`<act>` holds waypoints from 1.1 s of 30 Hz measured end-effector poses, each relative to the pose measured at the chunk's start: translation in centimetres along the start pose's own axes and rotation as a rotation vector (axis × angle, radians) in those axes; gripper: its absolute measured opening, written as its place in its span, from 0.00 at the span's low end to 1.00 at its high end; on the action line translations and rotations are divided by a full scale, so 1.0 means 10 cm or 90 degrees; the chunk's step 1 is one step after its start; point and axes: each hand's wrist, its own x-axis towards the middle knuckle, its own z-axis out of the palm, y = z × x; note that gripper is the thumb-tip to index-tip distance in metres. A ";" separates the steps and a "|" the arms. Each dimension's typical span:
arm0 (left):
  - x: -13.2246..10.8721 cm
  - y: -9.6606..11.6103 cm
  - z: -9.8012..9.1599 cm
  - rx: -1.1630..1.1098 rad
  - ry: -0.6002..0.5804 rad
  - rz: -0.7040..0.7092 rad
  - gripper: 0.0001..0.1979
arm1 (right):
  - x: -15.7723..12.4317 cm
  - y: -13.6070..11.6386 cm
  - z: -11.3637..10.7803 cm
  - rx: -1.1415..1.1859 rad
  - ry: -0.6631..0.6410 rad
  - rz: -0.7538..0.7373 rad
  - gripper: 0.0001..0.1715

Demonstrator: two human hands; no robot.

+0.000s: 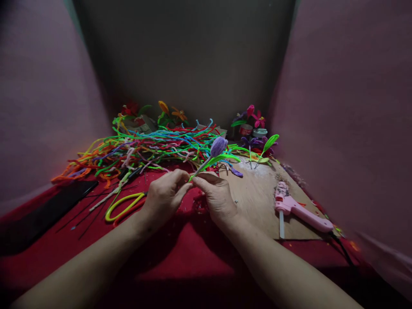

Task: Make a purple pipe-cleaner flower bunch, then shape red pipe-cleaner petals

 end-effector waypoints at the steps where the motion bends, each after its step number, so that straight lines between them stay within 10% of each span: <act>1: -0.01 -0.02 0.02 0.078 0.017 0.050 0.08 | -0.01 0.01 0.01 -0.004 0.006 0.006 0.06; 7: -0.02 -0.11 0.03 0.165 0.025 0.171 0.11 | -0.04 0.01 0.01 -0.055 -0.014 0.000 0.07; 27: 0.11 -0.04 -0.13 -0.827 -0.286 -0.391 0.09 | 0.06 0.02 -0.04 0.083 -0.160 0.067 0.11; 33: 0.10 0.05 -0.12 -0.625 -0.231 -0.283 0.10 | 0.03 0.03 -0.05 0.076 -0.061 0.044 0.07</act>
